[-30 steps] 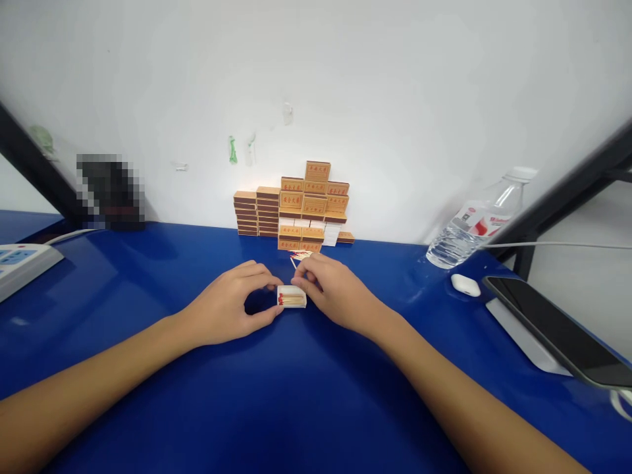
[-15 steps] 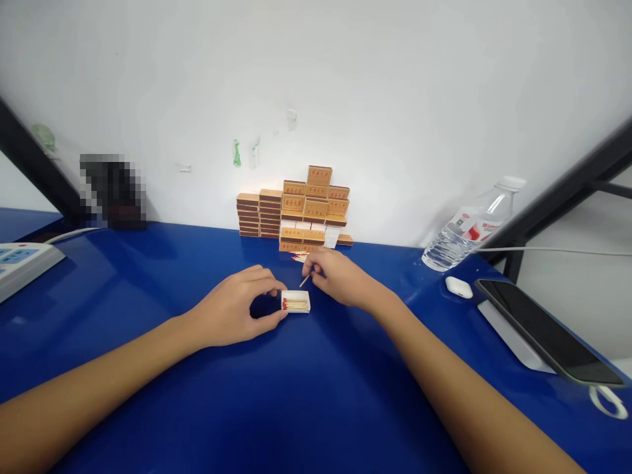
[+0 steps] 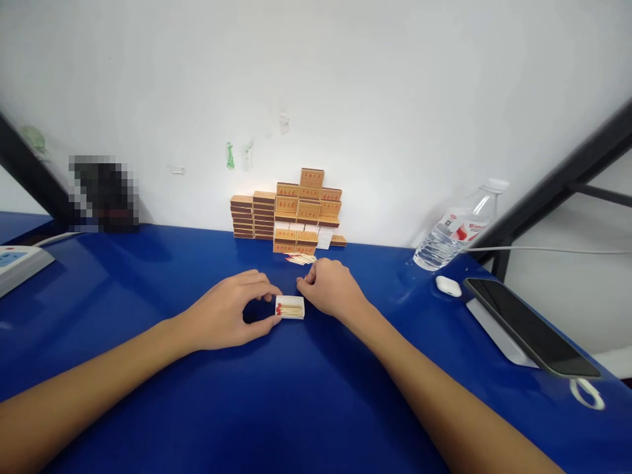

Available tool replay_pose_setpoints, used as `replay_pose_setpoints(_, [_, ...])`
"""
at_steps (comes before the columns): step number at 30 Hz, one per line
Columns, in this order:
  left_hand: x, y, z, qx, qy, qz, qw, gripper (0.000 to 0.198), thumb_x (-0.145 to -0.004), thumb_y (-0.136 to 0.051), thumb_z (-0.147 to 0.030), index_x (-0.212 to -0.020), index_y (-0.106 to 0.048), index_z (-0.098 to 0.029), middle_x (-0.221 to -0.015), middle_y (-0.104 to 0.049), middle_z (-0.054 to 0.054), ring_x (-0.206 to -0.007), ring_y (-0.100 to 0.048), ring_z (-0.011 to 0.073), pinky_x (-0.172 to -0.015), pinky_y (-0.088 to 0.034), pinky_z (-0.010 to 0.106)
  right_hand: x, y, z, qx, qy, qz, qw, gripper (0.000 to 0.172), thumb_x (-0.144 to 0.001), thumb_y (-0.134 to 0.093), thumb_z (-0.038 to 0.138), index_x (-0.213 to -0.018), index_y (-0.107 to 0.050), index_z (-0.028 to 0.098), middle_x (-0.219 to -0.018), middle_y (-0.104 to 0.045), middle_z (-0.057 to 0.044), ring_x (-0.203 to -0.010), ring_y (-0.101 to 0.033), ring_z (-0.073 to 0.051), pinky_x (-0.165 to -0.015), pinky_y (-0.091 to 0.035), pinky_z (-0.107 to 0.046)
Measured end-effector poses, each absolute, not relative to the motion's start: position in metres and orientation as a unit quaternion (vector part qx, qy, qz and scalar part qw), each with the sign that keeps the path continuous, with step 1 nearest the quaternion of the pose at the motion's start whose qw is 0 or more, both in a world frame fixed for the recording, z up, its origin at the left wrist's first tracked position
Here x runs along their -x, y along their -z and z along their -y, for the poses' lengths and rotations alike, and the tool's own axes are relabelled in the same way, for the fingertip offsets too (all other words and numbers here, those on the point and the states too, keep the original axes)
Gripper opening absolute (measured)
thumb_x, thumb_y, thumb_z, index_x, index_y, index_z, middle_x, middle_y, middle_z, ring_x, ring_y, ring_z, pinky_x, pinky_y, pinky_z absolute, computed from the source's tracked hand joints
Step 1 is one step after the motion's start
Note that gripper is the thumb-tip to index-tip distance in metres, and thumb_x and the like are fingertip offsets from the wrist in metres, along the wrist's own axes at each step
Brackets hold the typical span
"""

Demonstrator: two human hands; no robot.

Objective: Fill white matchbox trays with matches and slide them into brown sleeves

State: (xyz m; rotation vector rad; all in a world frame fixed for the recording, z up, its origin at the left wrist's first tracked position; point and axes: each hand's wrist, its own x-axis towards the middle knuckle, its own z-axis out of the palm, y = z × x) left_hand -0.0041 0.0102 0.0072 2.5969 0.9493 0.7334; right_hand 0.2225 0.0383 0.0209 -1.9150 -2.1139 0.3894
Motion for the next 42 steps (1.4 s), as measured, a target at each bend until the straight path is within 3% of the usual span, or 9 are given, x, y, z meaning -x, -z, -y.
replay_pose_setpoints(4, [0.004, -0.006, -0.012, -0.895, -0.252, -0.348, 0.122, 0.021, -0.092, -0.069, -0.033, -0.109, -0.071, -0.021, -0.095, -0.068, 0.004, -0.091, -0.062, 0.0217, -0.080, -0.052, 0.037, -0.238, -0.023, -0.040, 0.622, -0.176, 0.752, 0.126, 0.025, -0.095, -0.063, 0.037, -0.075, -0.061, 0.022, -0.065, -0.065, 0.000, -0.058, -0.055, -0.016, -0.057, -0.036, -0.030])
replay_pose_setpoints(8, [0.004, -0.005, -0.014, -0.891, -0.251, -0.366, 0.098, 0.020, -0.092, -0.068, -0.032, -0.108, -0.071, -0.021, -0.094, -0.068, 0.004, -0.090, -0.061, 0.0221, -0.081, -0.051, 0.038, -0.247, -0.028, -0.038, 0.537, -0.186, 0.801, 0.189, 0.025, -0.101, -0.056, 0.042, -0.088, -0.063, 0.022, -0.067, -0.060, 0.002, -0.061, -0.050, -0.015, -0.058, -0.036, -0.029])
replay_pose_setpoints(15, [0.005, -0.005, -0.015, -0.892, -0.247, -0.365, 0.102, 0.020, -0.093, -0.067, -0.033, -0.108, -0.071, -0.020, -0.095, -0.067, 0.004, -0.091, -0.060, 0.0227, -0.082, -0.052, 0.039, -0.232, -0.028, -0.024, 0.404, -0.200, 0.876, 0.172, 0.018, -0.102, -0.054, 0.030, -0.090, -0.064, 0.022, -0.077, -0.061, -0.001, -0.070, -0.053, -0.016, -0.067, -0.040, -0.029])
replay_pose_setpoints(20, [0.004, -0.006, -0.013, -0.891, -0.252, -0.362, 0.105, 0.021, -0.092, -0.067, -0.032, -0.109, -0.070, -0.019, -0.096, -0.068, 0.005, -0.091, -0.060, 0.0226, -0.081, -0.052, 0.039, -0.236, -0.024, -0.034, 0.471, -0.156, 0.831, 0.251, 0.017, -0.101, -0.056, 0.033, -0.091, -0.064, 0.023, -0.070, -0.059, 0.002, -0.063, -0.051, -0.015, -0.062, -0.038, -0.029])
replay_pose_setpoints(24, [0.004, -0.008, -0.011, -0.896, -0.257, -0.334, 0.138, 0.024, -0.091, -0.070, -0.035, -0.110, -0.072, -0.020, -0.095, -0.068, 0.004, -0.092, -0.061, 0.0218, -0.083, -0.053, 0.038, -0.246, -0.011, -0.056, 0.537, -0.074, 0.789, 0.289, 0.014, -0.095, -0.062, 0.033, -0.091, -0.066, 0.021, -0.076, -0.062, -0.001, -0.068, -0.055, -0.017, -0.065, -0.040, -0.031])
replay_pose_setpoints(29, [0.005, -0.007, -0.012, -0.884, -0.264, -0.357, 0.144, 0.022, -0.090, -0.070, -0.034, -0.107, -0.073, -0.021, -0.094, -0.068, 0.004, -0.091, -0.061, 0.0216, -0.082, -0.052, 0.038, -0.246, 0.005, -0.074, 0.523, -0.027, 0.807, 0.275, 0.020, -0.090, -0.071, 0.034, -0.101, -0.066, 0.018, -0.095, -0.066, -0.007, -0.085, -0.062, -0.023, -0.079, -0.047, -0.036])
replay_pose_setpoints(35, [0.003, -0.005, -0.012, -0.895, -0.254, -0.339, 0.142, 0.024, -0.091, -0.069, -0.036, -0.109, -0.073, -0.021, -0.094, -0.066, 0.005, -0.091, -0.061, 0.0219, -0.082, -0.053, 0.038, -0.245, 0.007, -0.078, 0.494, -0.035, 0.826, 0.268, 0.010, -0.096, -0.064, 0.030, -0.096, -0.062, 0.020, -0.096, -0.065, -0.007, -0.089, -0.062, -0.023, -0.080, -0.049, -0.036])
replay_pose_setpoints(42, [0.005, -0.006, -0.014, -0.894, -0.256, -0.347, 0.123, 0.022, -0.092, -0.068, -0.036, -0.109, -0.072, -0.021, -0.093, -0.067, 0.005, -0.090, -0.060, 0.0225, -0.080, -0.052, 0.038, -0.247, 0.013, -0.080, 0.492, -0.015, 0.832, 0.256, 0.024, -0.097, -0.067, 0.039, -0.111, -0.067, 0.020, -0.109, -0.064, -0.011, -0.106, -0.061, -0.028, -0.096, -0.048, -0.043])
